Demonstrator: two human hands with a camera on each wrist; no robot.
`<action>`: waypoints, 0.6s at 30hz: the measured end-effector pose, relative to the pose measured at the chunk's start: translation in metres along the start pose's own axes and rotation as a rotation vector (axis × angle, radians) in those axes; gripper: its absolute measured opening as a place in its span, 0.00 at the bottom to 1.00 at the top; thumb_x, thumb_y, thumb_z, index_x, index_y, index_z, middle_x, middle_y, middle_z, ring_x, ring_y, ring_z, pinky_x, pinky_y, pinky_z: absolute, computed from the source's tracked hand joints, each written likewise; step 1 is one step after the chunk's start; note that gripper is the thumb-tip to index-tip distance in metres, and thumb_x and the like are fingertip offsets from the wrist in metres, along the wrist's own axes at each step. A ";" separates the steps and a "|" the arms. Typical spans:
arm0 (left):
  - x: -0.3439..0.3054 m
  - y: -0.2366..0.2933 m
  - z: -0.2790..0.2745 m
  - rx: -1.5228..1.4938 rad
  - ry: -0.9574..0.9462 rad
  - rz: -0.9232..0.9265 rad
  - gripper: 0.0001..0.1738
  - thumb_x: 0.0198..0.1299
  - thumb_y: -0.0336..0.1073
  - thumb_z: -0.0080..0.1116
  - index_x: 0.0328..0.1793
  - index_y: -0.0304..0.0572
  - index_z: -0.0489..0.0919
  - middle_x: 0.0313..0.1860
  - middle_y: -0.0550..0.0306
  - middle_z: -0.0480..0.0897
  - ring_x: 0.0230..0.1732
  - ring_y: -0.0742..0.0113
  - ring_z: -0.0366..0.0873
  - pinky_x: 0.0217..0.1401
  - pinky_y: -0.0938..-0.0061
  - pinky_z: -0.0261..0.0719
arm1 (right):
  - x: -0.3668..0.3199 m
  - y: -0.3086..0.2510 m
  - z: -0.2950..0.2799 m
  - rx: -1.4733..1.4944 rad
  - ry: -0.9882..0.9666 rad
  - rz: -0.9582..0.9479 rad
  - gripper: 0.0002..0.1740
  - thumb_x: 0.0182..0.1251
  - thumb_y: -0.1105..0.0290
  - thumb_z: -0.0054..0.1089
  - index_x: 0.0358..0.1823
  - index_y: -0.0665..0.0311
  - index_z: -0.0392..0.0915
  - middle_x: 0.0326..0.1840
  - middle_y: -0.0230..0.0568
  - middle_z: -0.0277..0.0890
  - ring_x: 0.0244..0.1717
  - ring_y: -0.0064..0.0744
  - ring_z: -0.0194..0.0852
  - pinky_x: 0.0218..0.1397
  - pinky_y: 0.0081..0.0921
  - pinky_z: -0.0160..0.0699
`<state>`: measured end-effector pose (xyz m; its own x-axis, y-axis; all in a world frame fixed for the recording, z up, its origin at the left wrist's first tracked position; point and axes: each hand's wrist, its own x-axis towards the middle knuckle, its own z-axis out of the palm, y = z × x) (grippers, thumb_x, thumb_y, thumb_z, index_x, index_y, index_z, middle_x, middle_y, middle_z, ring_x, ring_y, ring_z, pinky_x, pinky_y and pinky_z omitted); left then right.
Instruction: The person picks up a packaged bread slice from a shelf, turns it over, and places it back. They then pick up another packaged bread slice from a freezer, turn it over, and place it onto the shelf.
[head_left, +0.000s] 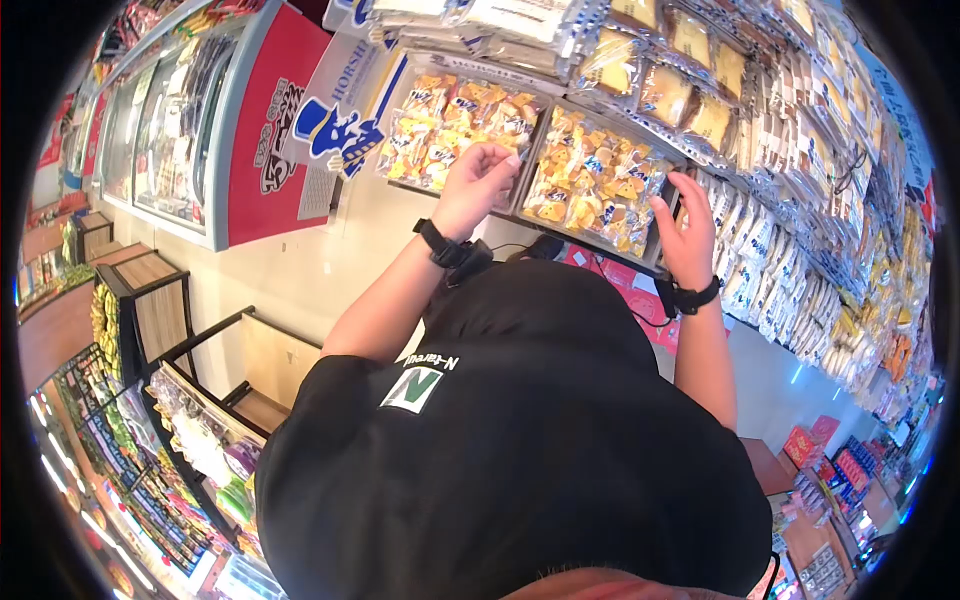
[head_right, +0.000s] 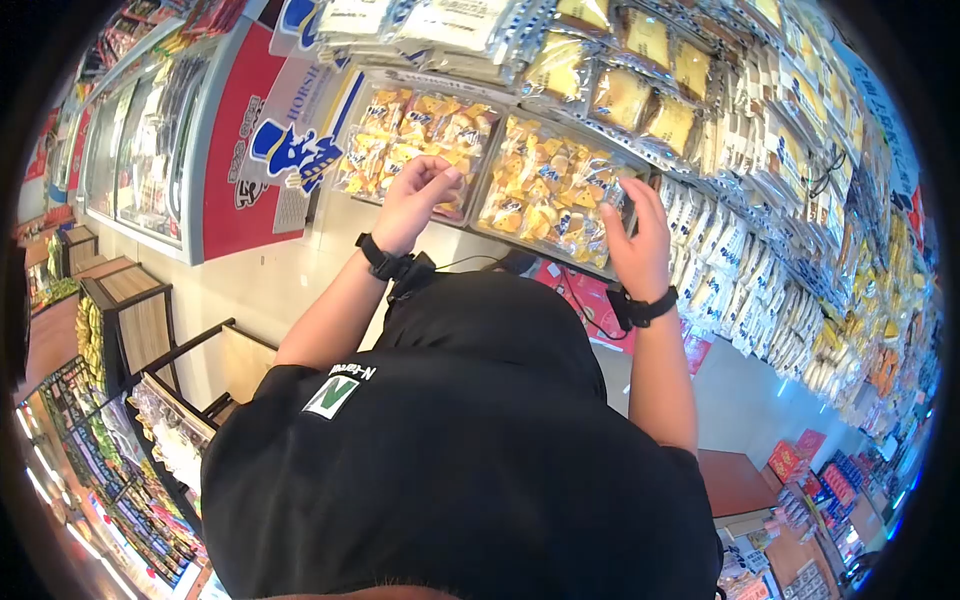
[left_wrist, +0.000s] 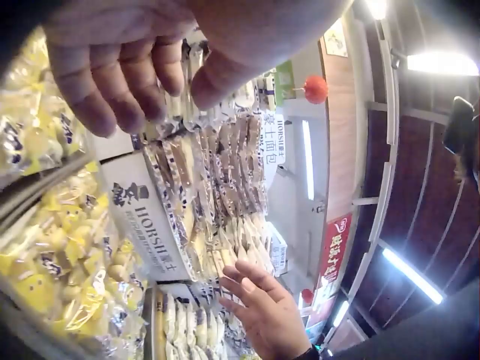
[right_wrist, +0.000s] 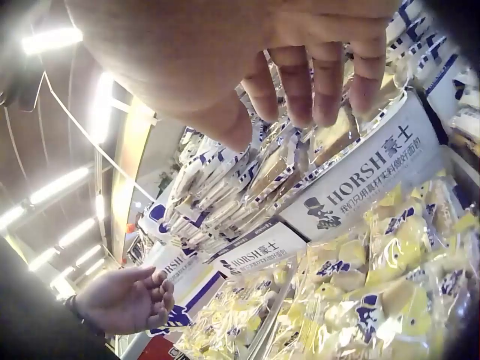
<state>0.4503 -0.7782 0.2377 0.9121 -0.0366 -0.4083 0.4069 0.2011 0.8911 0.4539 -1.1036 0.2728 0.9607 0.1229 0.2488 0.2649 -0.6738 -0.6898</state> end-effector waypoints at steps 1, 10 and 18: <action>-0.008 -0.006 -0.011 0.019 0.005 0.033 0.10 0.71 0.39 0.60 0.49 0.43 0.77 0.42 0.63 0.83 0.45 0.74 0.82 0.50 0.75 0.79 | -0.008 -0.006 0.001 0.011 -0.012 0.051 0.20 0.66 0.71 0.66 0.59 0.68 0.78 0.58 0.50 0.78 0.60 0.46 0.76 0.67 0.34 0.71; -0.071 -0.035 -0.107 -0.001 0.055 0.000 0.09 0.72 0.39 0.58 0.50 0.43 0.77 0.44 0.63 0.83 0.49 0.74 0.81 0.54 0.73 0.78 | -0.048 -0.079 0.077 0.127 -0.225 0.057 0.16 0.68 0.68 0.64 0.54 0.68 0.80 0.46 0.48 0.82 0.47 0.40 0.83 0.55 0.33 0.77; -0.148 -0.040 -0.214 -0.063 0.241 0.151 0.11 0.69 0.39 0.62 0.50 0.41 0.77 0.40 0.63 0.82 0.43 0.75 0.79 0.49 0.76 0.77 | -0.040 -0.195 0.157 0.104 -0.563 -0.250 0.16 0.67 0.68 0.64 0.52 0.69 0.80 0.43 0.48 0.81 0.44 0.43 0.81 0.50 0.34 0.78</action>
<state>0.2884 -0.5717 0.2197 0.9210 0.2305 -0.3140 0.2565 0.2476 0.9343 0.3772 -0.8630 0.2909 0.7575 0.6519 0.0345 0.4669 -0.5041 -0.7265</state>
